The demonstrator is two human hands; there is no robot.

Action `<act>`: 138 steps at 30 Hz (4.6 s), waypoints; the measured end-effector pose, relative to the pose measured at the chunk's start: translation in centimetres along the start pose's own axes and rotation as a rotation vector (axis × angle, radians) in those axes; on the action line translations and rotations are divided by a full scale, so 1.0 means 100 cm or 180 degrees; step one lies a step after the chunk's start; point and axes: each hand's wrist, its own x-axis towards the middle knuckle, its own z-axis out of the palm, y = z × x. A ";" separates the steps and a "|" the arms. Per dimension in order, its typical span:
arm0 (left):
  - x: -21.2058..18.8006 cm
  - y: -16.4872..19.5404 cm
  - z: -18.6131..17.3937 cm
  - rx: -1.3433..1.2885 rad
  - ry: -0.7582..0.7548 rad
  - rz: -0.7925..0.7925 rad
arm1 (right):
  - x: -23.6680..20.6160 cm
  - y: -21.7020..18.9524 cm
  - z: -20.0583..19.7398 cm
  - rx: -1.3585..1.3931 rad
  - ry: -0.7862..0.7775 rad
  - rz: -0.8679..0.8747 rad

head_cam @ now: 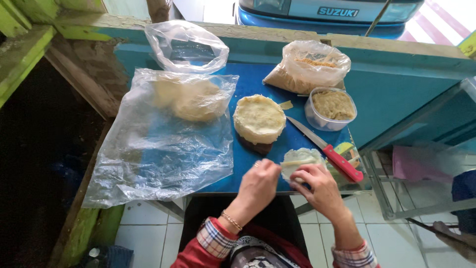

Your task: The person stretches and thins pieces of soft dough by hand, drapes each stretched sheet over a round layered cake base on the table, and presses the sheets down to build up the stack. Near the end they use a red-handled knife to cut the stacked round into wedge portions and lift the cut pieces.

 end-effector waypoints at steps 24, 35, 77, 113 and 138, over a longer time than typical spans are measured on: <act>-0.035 -0.032 -0.039 -0.4561 -0.1203 -0.2180 | -0.019 -0.010 0.019 0.5001 -0.0335 0.2431; 0.038 -0.002 -0.110 -0.0912 -0.0338 0.0261 | 0.060 0.007 -0.049 0.2644 -0.0274 0.0560; 0.135 -0.105 -0.063 -0.0376 0.0236 -0.1997 | 0.166 0.043 0.035 0.2712 -0.0450 0.2434; 0.008 -0.012 -0.021 0.0656 0.0117 0.0919 | -0.064 0.074 -0.020 -0.1091 0.0351 0.1409; -0.030 -0.059 0.019 0.0429 0.0581 0.0445 | -0.076 0.001 0.126 -0.0009 0.0650 0.1115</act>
